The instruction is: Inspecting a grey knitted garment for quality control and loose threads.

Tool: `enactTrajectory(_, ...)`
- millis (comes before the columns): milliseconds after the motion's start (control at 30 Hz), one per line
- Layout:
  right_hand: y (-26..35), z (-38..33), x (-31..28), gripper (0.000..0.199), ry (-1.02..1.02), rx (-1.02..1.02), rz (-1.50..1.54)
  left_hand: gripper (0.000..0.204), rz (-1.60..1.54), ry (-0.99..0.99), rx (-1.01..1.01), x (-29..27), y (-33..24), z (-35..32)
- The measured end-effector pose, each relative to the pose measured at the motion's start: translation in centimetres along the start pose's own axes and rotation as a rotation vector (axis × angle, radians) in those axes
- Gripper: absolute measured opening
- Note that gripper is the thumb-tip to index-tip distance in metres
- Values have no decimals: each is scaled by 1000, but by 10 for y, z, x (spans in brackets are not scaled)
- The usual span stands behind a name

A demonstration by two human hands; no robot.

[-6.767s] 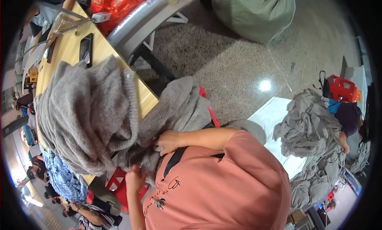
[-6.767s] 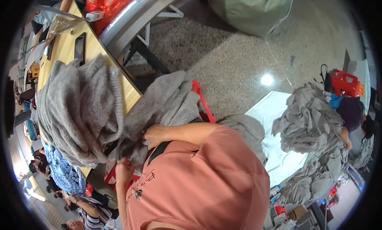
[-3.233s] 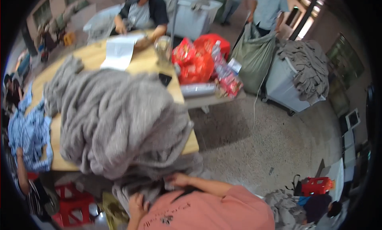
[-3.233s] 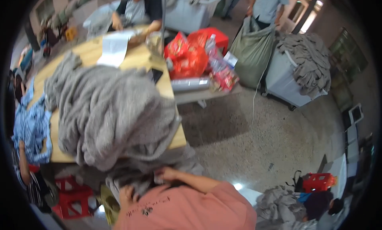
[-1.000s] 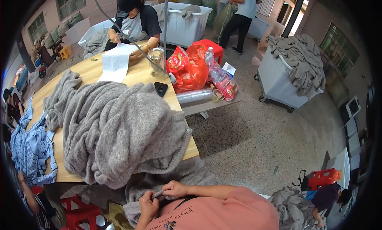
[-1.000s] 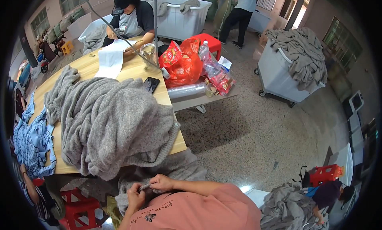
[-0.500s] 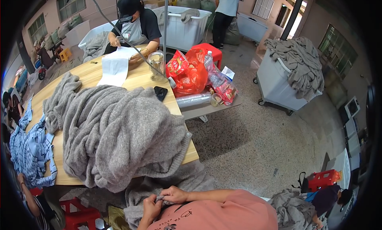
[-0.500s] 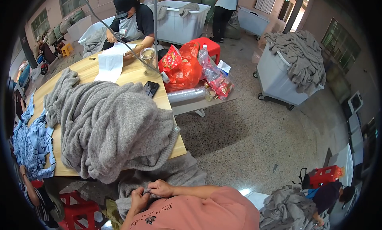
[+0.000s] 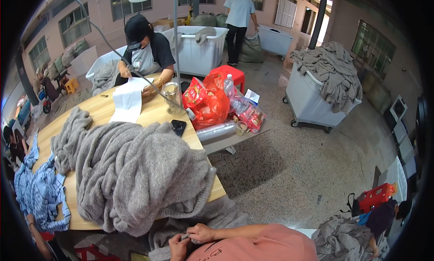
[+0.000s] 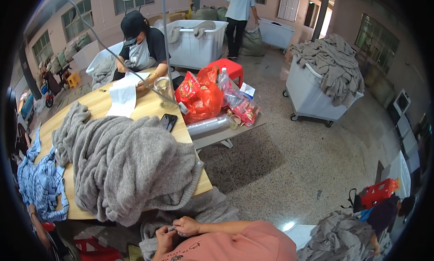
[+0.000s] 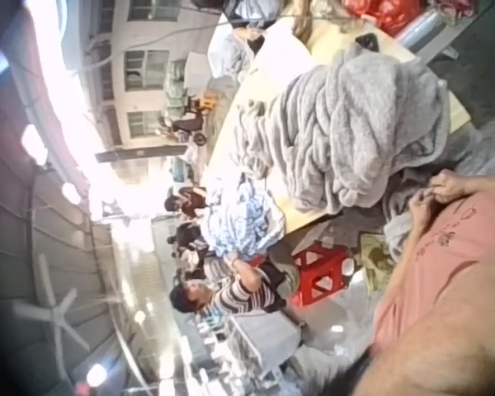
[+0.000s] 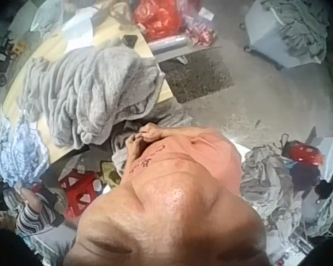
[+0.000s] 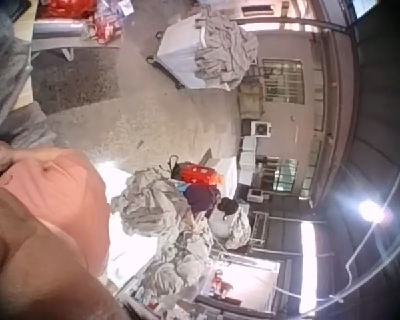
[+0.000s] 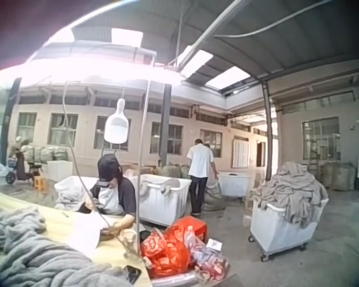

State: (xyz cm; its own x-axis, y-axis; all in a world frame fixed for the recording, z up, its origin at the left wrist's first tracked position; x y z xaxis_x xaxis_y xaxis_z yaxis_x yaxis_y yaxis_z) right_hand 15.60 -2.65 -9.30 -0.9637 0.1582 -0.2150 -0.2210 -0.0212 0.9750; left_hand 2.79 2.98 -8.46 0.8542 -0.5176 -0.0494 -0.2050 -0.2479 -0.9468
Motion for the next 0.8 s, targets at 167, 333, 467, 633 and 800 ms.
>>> enactTrajectory(167,1,-1,6,11,26,-59,110,7,-171,-24,-118,-5,-6,-1)
enactTrajectory(333,-3,-4,11,15,38,170,297,5,62,2,-128,-8,-6,0)
enactTrajectory(467,-15,-1,14,10,116,310,488,7,435,1,203,-5,-16,6)
enactTrajectory(633,9,-4,-5,43,141,273,83,13,14,-87,29,-32,-7,31)
enactTrajectory(800,-29,-14,3,29,466,163,-291,14,-218,-225,132,-72,-50,28)
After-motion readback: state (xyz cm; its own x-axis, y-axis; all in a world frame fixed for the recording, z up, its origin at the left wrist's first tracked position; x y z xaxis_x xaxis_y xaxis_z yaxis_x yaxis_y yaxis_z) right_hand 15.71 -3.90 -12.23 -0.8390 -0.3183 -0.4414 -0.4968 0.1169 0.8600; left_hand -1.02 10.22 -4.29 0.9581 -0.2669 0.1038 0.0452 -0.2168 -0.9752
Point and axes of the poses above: each hand's wrist, its own z-axis towards the middle knuckle, its own x-axis out of the palm, y = z × x, the point moved 3 cm from there along z, towards the middle knuckle, and after that the axes turned 8 degrees about -y, right-handed, at the moved point
